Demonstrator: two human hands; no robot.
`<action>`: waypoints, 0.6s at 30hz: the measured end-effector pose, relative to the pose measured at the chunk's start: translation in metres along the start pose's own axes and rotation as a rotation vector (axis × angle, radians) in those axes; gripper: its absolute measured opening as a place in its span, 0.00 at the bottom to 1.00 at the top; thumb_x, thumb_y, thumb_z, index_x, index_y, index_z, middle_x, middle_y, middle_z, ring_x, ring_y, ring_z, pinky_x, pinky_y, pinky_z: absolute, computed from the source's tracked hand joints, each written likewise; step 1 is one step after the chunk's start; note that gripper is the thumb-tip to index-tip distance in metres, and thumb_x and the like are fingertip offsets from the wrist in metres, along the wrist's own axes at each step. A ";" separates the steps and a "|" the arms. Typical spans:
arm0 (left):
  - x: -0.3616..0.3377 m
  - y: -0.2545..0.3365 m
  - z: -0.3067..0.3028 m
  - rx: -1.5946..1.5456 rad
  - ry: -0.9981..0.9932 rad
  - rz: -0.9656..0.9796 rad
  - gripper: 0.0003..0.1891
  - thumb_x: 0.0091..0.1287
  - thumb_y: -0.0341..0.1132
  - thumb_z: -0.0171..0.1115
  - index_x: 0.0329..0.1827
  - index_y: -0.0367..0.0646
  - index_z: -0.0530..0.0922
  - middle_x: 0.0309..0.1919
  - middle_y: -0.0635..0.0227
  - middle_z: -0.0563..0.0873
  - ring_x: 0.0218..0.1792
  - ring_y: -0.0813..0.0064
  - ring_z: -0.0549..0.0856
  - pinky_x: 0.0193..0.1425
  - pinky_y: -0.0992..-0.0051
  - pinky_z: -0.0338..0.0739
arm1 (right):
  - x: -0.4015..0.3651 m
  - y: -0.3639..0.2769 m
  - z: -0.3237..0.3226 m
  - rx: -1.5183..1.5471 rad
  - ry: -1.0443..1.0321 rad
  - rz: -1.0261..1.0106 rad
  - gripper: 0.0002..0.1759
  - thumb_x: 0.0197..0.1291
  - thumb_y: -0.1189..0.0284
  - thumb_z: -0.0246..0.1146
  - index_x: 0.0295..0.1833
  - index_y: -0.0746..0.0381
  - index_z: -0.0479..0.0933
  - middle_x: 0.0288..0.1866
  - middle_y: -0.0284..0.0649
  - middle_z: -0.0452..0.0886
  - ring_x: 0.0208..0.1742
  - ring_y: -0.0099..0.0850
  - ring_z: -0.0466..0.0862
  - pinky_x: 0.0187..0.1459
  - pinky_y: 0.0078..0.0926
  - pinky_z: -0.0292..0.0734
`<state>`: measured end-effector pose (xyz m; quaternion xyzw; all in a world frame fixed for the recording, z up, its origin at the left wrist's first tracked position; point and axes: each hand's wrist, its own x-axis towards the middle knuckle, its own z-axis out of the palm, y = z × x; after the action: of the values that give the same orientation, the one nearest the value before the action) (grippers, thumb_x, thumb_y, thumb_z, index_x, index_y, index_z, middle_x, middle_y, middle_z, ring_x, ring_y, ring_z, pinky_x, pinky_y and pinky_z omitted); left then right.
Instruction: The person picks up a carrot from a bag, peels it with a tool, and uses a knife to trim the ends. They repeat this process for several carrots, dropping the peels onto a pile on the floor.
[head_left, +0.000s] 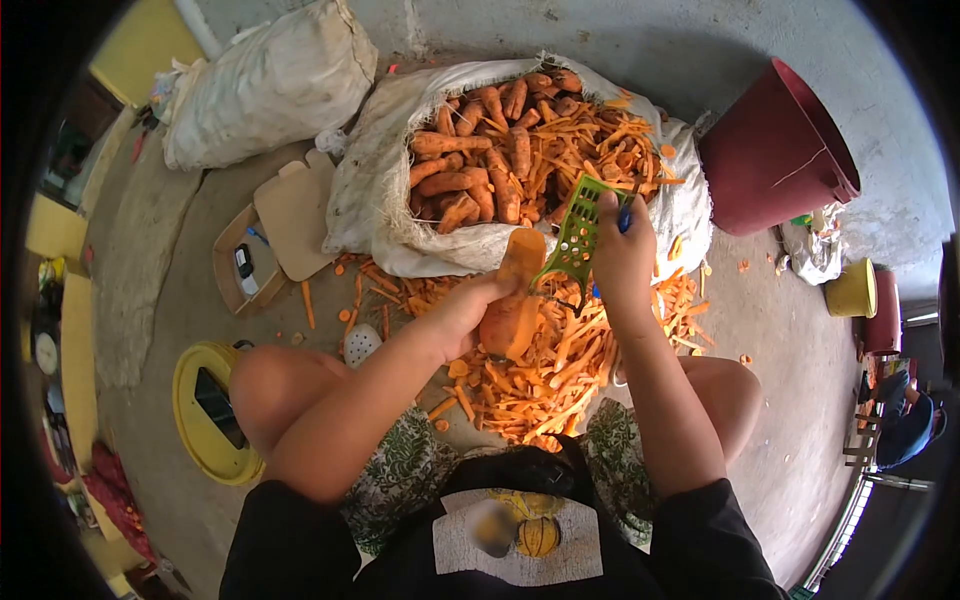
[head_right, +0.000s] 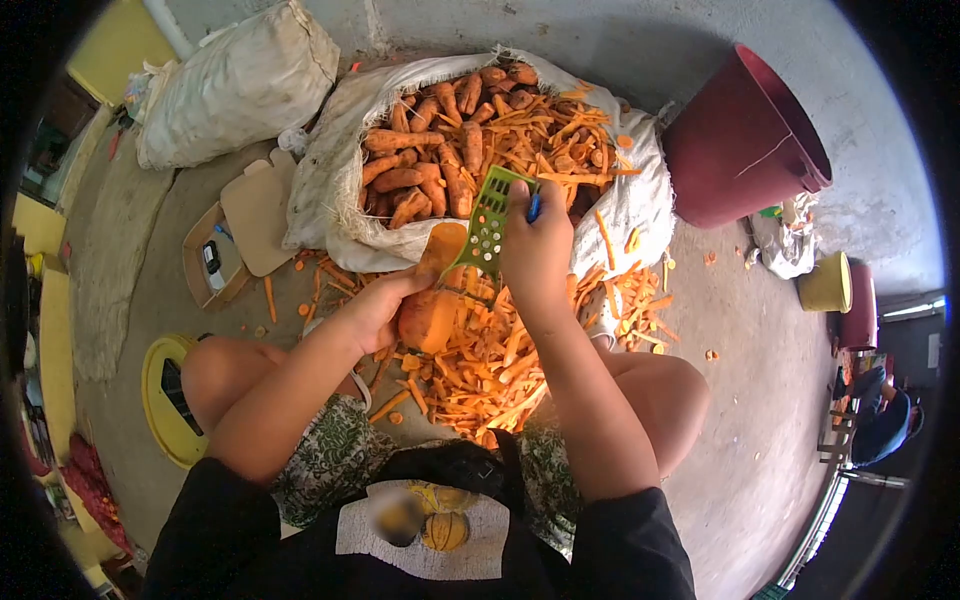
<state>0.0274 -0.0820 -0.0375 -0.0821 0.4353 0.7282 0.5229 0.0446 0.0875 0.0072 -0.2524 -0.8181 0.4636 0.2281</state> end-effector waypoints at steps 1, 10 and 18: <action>0.000 0.001 0.000 0.000 -0.001 0.002 0.16 0.63 0.41 0.53 0.48 0.40 0.72 0.40 0.67 0.80 0.37 0.76 0.81 0.41 0.73 0.78 | 0.000 0.001 0.002 0.019 -0.021 0.033 0.15 0.64 0.63 0.52 0.37 0.66 0.70 0.17 0.41 0.68 0.18 0.25 0.65 0.23 0.27 0.63; -0.002 0.005 -0.002 -0.154 -0.128 -0.031 0.17 0.66 0.43 0.48 0.51 0.41 0.70 0.41 0.68 0.79 0.39 0.79 0.81 0.41 0.75 0.79 | -0.041 -0.019 0.019 0.152 -0.180 0.075 0.15 0.64 0.65 0.51 0.30 0.66 0.64 0.15 0.36 0.62 0.18 0.22 0.61 0.21 0.25 0.60; 0.006 -0.005 0.005 -0.242 0.076 0.033 0.19 0.71 0.44 0.35 0.53 0.42 0.68 0.43 0.65 0.79 0.40 0.73 0.82 0.44 0.71 0.79 | -0.047 -0.013 0.028 0.040 -0.077 -0.073 0.10 0.59 0.70 0.55 0.33 0.66 0.66 0.17 0.48 0.68 0.18 0.39 0.70 0.23 0.32 0.64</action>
<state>0.0305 -0.0741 -0.0403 -0.1648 0.3648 0.7804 0.4803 0.0609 0.0340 -0.0007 -0.1999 -0.8254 0.4808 0.2182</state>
